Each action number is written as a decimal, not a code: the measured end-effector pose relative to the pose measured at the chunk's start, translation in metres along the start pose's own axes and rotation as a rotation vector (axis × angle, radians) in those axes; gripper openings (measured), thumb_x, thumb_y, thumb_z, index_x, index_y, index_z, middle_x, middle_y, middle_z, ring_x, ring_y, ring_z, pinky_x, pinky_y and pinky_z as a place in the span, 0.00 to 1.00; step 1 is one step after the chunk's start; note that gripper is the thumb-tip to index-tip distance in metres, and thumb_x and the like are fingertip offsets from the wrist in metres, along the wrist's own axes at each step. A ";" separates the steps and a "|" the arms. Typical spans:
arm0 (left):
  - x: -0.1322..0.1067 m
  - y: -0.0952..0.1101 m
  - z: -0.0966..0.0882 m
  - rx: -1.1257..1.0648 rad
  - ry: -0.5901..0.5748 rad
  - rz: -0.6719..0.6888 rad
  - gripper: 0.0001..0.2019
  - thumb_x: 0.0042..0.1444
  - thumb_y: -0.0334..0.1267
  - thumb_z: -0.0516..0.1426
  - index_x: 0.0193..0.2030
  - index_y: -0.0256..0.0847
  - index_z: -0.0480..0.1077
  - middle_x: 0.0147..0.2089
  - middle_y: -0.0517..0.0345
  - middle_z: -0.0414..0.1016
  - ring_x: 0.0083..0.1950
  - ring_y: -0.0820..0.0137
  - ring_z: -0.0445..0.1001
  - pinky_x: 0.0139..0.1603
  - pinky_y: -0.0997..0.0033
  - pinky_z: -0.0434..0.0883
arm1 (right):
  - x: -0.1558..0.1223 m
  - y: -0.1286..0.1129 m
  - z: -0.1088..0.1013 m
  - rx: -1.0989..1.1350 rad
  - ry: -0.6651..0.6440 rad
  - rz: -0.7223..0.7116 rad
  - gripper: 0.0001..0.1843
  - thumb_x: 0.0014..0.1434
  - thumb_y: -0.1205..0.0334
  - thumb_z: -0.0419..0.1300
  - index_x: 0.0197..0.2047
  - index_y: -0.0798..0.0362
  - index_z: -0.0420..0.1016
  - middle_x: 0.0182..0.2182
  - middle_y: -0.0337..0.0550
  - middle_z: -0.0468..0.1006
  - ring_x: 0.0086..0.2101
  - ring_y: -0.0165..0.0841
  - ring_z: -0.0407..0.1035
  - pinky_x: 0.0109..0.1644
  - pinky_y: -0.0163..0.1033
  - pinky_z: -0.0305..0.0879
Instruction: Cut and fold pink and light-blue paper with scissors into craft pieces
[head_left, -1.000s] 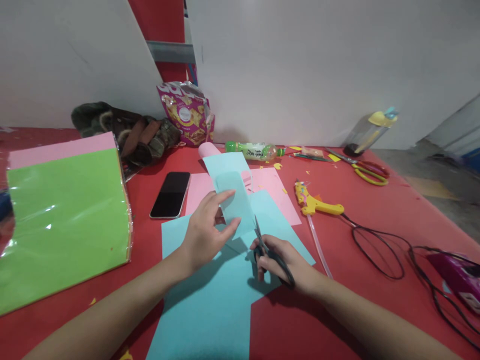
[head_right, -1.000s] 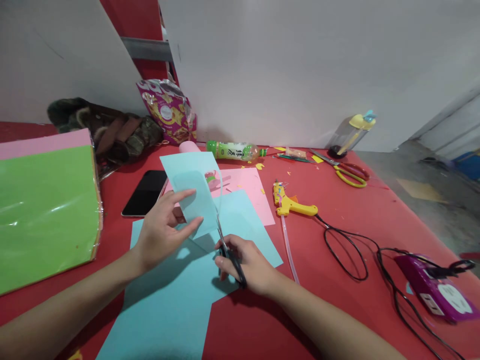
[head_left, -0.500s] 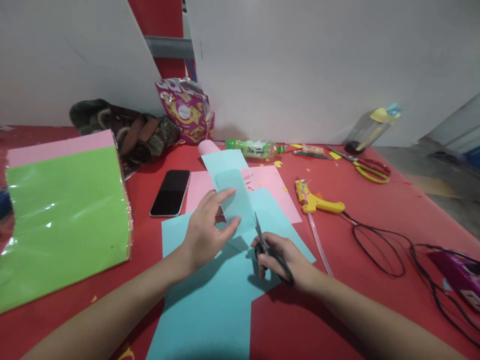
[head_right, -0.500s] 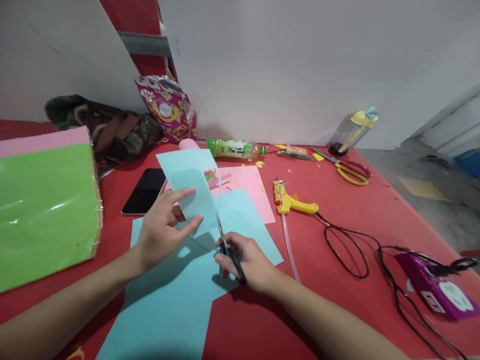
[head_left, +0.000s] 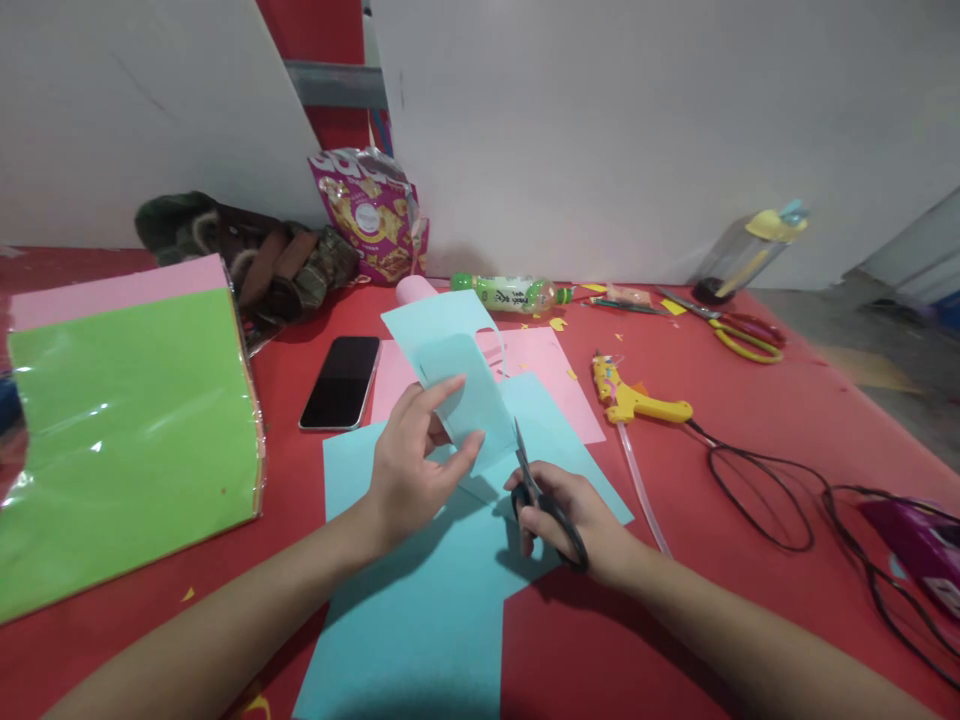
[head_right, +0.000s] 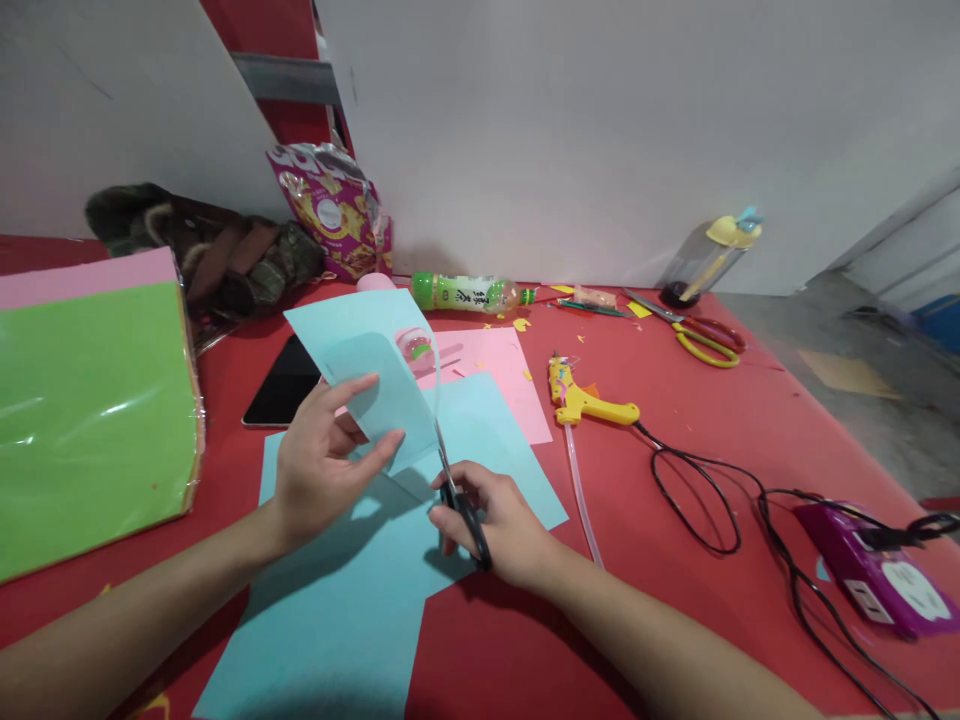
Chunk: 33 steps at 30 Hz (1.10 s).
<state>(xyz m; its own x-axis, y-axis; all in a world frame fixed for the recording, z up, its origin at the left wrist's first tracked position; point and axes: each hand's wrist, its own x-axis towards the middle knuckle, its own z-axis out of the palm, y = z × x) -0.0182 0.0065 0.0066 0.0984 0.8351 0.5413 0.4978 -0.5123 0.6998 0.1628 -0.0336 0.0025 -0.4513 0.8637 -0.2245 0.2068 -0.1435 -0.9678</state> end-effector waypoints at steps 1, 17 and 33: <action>0.000 0.000 0.000 -0.021 -0.001 -0.006 0.20 0.51 0.34 0.56 0.51 0.40 0.59 0.39 0.56 0.63 0.34 0.72 0.70 0.32 0.71 0.74 | 0.000 0.000 0.000 0.004 0.002 0.002 0.18 0.52 0.48 0.54 0.38 0.54 0.61 0.18 0.33 0.67 0.20 0.25 0.60 0.26 0.34 0.58; -0.001 0.002 0.001 -0.068 0.027 -0.046 0.20 0.50 0.34 0.57 0.51 0.40 0.59 0.39 0.56 0.61 0.42 0.67 0.70 0.38 0.66 0.75 | -0.001 0.002 0.002 -0.010 0.027 -0.048 0.22 0.51 0.44 0.54 0.38 0.54 0.62 0.17 0.32 0.66 0.19 0.24 0.60 0.25 0.33 0.56; 0.009 0.010 -0.008 0.114 -0.009 0.035 0.18 0.49 0.34 0.57 0.48 0.40 0.62 0.34 0.60 0.64 0.24 0.79 0.64 0.23 0.79 0.70 | 0.000 0.002 0.002 0.041 0.007 0.001 0.22 0.49 0.43 0.55 0.37 0.54 0.61 0.18 0.31 0.65 0.17 0.24 0.62 0.21 0.31 0.57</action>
<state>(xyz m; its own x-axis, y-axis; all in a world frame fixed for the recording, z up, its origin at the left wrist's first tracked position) -0.0199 0.0071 0.0219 0.1248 0.8191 0.5599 0.5888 -0.5153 0.6227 0.1615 -0.0345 0.0000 -0.4447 0.8671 -0.2244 0.1710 -0.1638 -0.9716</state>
